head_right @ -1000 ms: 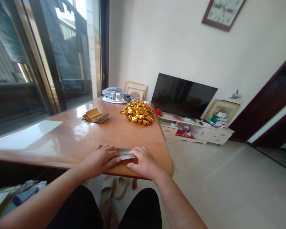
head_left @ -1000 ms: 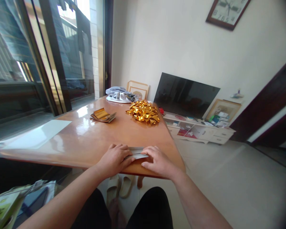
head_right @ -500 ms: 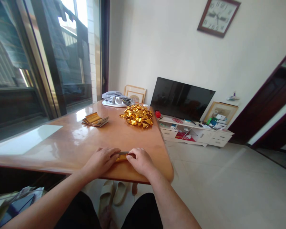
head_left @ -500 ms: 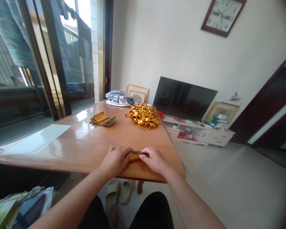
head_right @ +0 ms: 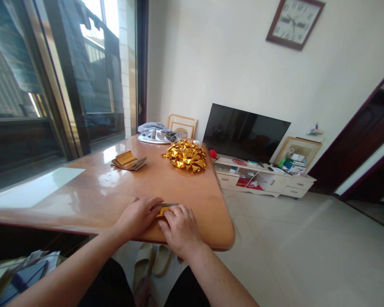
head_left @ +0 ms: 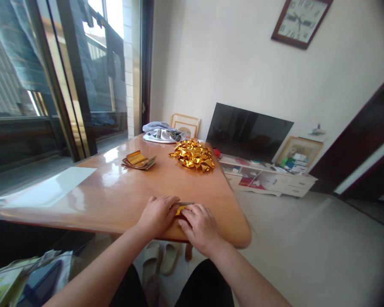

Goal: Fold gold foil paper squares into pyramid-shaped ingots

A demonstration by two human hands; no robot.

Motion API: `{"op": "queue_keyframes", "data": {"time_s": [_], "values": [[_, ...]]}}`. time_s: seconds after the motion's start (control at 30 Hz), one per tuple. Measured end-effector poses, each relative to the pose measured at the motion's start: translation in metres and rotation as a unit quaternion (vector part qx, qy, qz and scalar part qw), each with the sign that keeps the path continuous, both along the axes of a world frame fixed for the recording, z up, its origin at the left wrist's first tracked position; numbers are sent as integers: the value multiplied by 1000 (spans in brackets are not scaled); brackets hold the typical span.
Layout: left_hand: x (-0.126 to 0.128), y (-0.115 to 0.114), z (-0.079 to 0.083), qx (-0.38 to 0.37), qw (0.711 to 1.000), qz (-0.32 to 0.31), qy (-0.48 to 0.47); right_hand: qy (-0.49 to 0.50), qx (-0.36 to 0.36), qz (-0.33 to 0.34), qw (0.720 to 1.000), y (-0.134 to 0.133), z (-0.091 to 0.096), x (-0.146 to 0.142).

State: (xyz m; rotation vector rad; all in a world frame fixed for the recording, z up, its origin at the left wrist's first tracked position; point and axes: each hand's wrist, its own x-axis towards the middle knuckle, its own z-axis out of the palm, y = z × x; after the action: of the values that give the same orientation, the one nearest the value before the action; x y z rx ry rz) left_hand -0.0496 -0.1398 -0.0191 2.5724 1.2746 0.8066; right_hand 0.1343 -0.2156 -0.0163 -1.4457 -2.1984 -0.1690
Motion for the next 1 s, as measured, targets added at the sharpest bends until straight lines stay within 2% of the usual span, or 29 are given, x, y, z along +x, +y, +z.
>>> {"op": "queue_keyframes", "data": {"time_s": [0.2,0.37,0.5,0.7,1.0], "values": [[-13,4,-2,-45,995,0,-94,-13,-38,-16,999,-3,-1,-2],[-25,5,-5,-48,988,-19,-142,-9,-51,-15,999,-6,0,-3],[-28,-3,-2,-6,994,-37,-103,-7,-58,-12,998,-7,1,-3],[-31,-26,6,65,991,-114,22,-5,-65,-11,998,-7,-1,-2],[-34,-33,4,64,991,-95,71,5,-62,-15,998,-11,-6,2]]}}
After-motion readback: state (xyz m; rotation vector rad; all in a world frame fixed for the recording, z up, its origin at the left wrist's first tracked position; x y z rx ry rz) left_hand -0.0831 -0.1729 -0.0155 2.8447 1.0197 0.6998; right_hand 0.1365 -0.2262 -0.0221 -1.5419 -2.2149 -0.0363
